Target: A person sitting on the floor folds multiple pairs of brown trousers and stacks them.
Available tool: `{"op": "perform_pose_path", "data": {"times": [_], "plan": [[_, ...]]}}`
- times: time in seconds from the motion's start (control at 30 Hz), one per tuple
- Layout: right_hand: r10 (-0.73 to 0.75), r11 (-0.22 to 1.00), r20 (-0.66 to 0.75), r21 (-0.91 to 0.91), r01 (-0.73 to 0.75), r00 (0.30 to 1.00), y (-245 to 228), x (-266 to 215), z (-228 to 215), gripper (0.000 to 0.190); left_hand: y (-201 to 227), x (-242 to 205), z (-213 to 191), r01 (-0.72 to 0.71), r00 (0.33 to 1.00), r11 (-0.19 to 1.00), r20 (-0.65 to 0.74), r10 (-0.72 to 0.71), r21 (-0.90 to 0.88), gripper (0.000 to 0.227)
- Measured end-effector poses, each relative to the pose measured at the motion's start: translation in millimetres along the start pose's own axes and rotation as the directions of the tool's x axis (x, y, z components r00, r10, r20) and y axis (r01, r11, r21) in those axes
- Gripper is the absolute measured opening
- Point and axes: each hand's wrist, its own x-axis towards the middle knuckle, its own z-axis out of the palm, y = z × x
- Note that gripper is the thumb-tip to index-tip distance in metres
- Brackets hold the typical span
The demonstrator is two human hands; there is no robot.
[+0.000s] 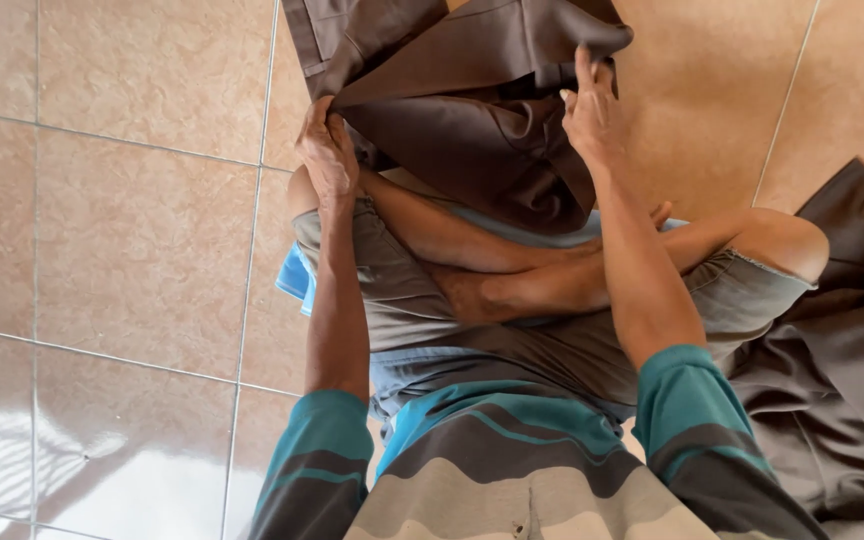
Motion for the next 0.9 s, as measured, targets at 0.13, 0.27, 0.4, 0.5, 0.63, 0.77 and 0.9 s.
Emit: {"op": "perform_pose_path", "data": {"times": [0.13, 0.27, 0.4, 0.5, 0.63, 0.77, 0.9], "plan": [[-0.047, 0.975, -0.239, 0.2, 0.097, 0.97, 24, -6, 19, 0.006, -10, 2, 2, 0.028, 0.996, 1.0, -0.081, -0.029, -0.008, 0.026], [0.002, 0.999, -0.068, 0.045, 0.001, 0.998, 50, -24, 3, 0.007, -11, -1, 2, -0.014, 0.994, 1.0, -0.105, 0.014, -0.004, 0.026], [0.162, 0.973, -0.039, -0.16, -0.166, 0.986, 24, -24, -14, 0.046, -6, 0, 4, -0.035, 0.994, 0.999, -0.103, 0.033, -0.018, 0.027], [-0.135, 0.984, -0.199, -0.144, 0.107, 0.971, -8, 0, -14, 0.056, -3, -1, 3, -0.011, 0.996, 0.999, -0.087, 0.007, -0.046, 0.027], [-0.289, 0.867, -0.195, -0.468, 0.17, 0.937, 11, 29, 30, 0.031, -4, -1, 0, -0.003, 0.996, 1.0, -0.091, 0.002, -0.011, 0.028], [-0.277, 0.952, -0.23, -0.199, 0.233, 0.933, 25, 41, 15, 0.028, -6, 0, -1, 0.008, 0.996, 1.0, -0.088, -0.01, -0.02, 0.028], [-0.339, 0.92, -0.5, 0.001, 0.392, 0.797, -46, 8, -126, 0.039, -19, 4, 8, -0.009, 0.989, 1.0, -0.146, 0.01, 0.005, 0.028]]}}
